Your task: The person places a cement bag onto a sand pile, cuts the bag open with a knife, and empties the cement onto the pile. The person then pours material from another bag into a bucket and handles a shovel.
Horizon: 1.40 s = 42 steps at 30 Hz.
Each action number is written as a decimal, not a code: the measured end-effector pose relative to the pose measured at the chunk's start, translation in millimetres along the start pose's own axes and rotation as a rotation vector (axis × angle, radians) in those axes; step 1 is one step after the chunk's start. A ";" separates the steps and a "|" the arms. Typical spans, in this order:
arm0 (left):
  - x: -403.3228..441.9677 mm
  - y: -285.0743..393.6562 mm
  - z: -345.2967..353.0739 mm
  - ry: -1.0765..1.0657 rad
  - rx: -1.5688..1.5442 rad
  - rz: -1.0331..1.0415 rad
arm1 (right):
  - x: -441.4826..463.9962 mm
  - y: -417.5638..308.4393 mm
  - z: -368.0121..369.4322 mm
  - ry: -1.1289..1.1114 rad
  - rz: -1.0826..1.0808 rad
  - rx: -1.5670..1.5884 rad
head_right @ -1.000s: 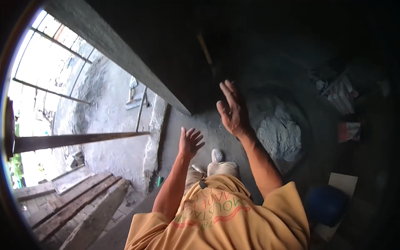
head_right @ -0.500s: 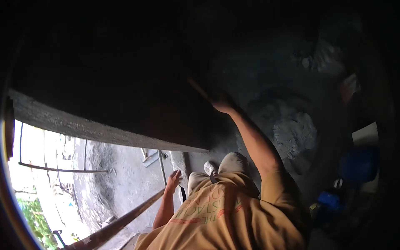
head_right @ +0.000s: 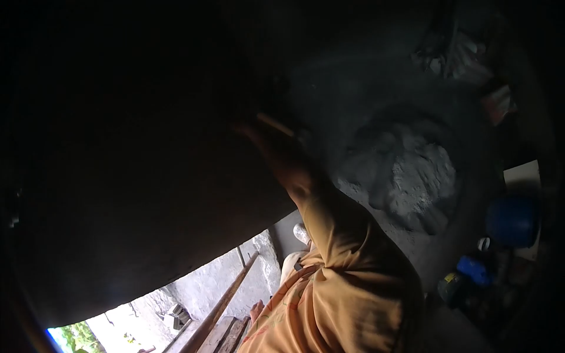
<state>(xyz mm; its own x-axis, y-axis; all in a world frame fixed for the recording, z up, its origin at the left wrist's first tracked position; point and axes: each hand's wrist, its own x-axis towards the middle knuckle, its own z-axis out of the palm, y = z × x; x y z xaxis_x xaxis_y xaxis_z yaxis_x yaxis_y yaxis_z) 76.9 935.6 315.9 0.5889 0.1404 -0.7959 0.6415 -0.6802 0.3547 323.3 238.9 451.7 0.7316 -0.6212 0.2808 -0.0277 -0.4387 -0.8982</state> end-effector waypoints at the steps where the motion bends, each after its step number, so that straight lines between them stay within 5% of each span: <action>1: -3.2 -8.4 2.2 -0.054 0.122 0.030 | -1.6 1.2 -6.8 0.002 0.006 -0.003; 4: 12.7 -4.9 5.5 0.057 0.372 0.145 | -17.1 -6.4 -34.7 0.028 0.028 0.018; 5: 21.6 0.0 9.9 0.161 0.024 0.054 | -32.6 -9.9 -48.2 0.044 0.035 0.048; 8: 61.9 26.5 6.0 -0.033 0.296 0.395 | -92.4 142.4 -46.8 0.015 -0.226 0.621; 10: 86.8 61.0 10.0 -0.174 0.444 0.489 | -148.5 8.0 -146.4 0.175 0.063 -0.454; 11: 112.1 72.0 10.9 -0.268 0.586 0.602 | -173.7 -52.0 -187.6 0.019 0.437 -0.406; 12: 139.0 71.4 10.9 -0.354 0.705 0.705 | -207.8 -87.8 -219.3 0.049 0.486 -0.443; 14: 159.9 102.4 15.9 -0.638 0.684 0.845 | -282.9 -132.9 -270.3 0.419 0.480 -0.194; 15: 135.2 128.2 30.9 -0.503 0.482 0.434 | -317.2 -130.2 -294.4 0.568 0.477 -0.036; 16: 119.6 143.1 43.1 -0.464 0.465 0.432 | -352.0 -139.3 -320.5 0.712 0.453 0.125; 22: 111.7 179.2 113.4 -0.545 0.636 0.938 | -555.0 -270.5 -410.5 1.050 0.334 0.090; 24: 63.0 191.7 146.9 -0.552 0.641 0.846 | -604.6 -319.6 -426.6 1.078 0.341 0.033; 26: 25.5 206.4 185.1 -0.757 0.609 1.053 | -658.8 -352.5 -441.2 1.047 0.333 -0.073; 28: -44.2 220.2 242.2 -0.769 0.563 1.023 | -706.3 -367.0 -457.9 1.104 0.402 -0.205; 30: -113.0 232.5 300.4 -1.049 0.487 1.355 | -763.1 -372.9 -466.0 1.152 0.474 -0.253; 32: -211.9 223.1 357.0 -0.885 0.506 1.046 | -815.2 -364.4 -479.9 1.171 0.566 -0.288; 34: -349.1 199.1 407.2 -1.060 0.374 1.043 | -863.7 -337.2 -509.3 1.176 0.679 -0.281; 42: -629.0 65.5 522.3 -2.245 0.215 0.701 | -1003.0 -293.8 -614.4 1.243 0.864 -0.315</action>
<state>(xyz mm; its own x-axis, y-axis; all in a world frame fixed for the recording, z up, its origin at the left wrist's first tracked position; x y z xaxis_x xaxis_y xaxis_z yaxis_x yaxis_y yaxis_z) -508.2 426.9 583.5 -0.7225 -0.6535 0.2255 0.5317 -0.3169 0.7854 -820.8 591.9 641.6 -0.5867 -0.8092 -0.0303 -0.3843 0.3112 -0.8692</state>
